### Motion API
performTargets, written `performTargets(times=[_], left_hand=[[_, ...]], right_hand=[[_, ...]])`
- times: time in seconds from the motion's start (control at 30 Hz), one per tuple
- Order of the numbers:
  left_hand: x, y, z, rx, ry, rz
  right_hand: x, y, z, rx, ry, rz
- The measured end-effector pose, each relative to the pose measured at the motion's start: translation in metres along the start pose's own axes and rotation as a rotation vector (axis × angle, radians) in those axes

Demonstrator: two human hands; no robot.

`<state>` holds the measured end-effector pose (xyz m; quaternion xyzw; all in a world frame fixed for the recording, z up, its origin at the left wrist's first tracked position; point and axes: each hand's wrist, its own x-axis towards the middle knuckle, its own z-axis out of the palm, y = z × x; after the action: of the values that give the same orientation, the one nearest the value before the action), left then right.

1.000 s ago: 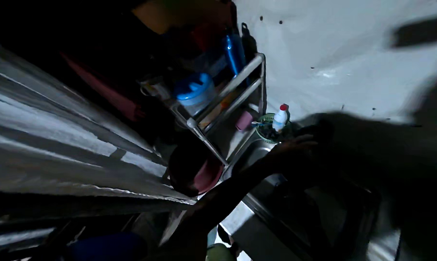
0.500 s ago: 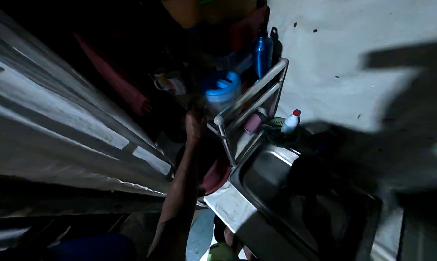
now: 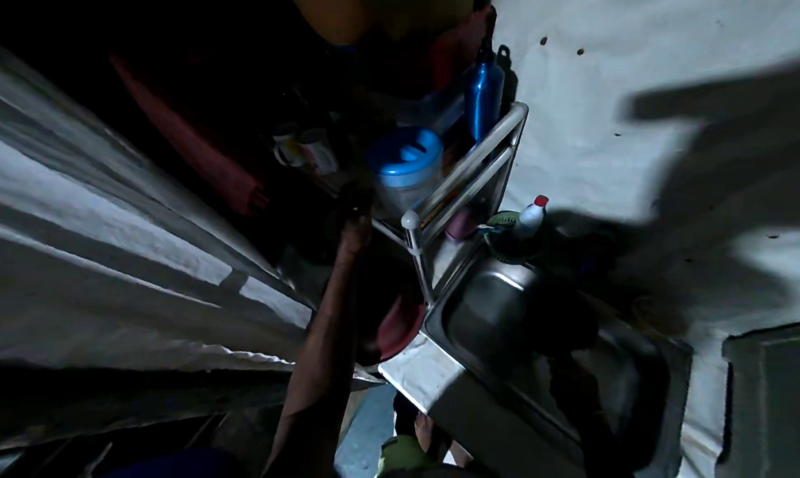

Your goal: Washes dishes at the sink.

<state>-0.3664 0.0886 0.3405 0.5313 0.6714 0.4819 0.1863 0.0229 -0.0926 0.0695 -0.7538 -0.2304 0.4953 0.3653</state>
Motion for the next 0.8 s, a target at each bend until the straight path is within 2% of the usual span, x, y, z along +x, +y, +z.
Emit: performTargets(times=[0.17, 0.33, 0.47, 0.57, 0.63, 0.7, 0.8], left_hand=[[0.000, -0.030, 0.003, 0.027, -0.005, 0.059], [-0.007, -0.033, 0.008, -0.032, -0.071, 0.070], [-0.039, -0.044, 0.008, -0.134, 0.014, 0.059], [-0.096, -0.077, 0.012, -0.097, 0.139, 0.016], [-0.151, -0.109, 0.019, -0.054, 0.098, -0.011], [-0.214, -0.138, 0.029, 0.056, -0.020, -0.065], [-0.299, -0.156, 0.037, 0.287, -0.332, -0.232]], right_hand=[[-0.019, 0.005, 0.012, -0.143, 0.032, -0.051], [-0.041, 0.006, 0.009, -0.192, 0.058, -0.067], [-0.057, 0.005, -0.003, -0.169, 0.019, 0.019], [-0.066, 0.007, -0.019, -0.110, -0.028, 0.029], [-0.071, 0.007, -0.031, -0.070, -0.072, 0.041], [-0.075, 0.007, -0.042, -0.100, -0.106, 0.038], [-0.078, 0.001, -0.053, -0.163, -0.160, 0.031]])
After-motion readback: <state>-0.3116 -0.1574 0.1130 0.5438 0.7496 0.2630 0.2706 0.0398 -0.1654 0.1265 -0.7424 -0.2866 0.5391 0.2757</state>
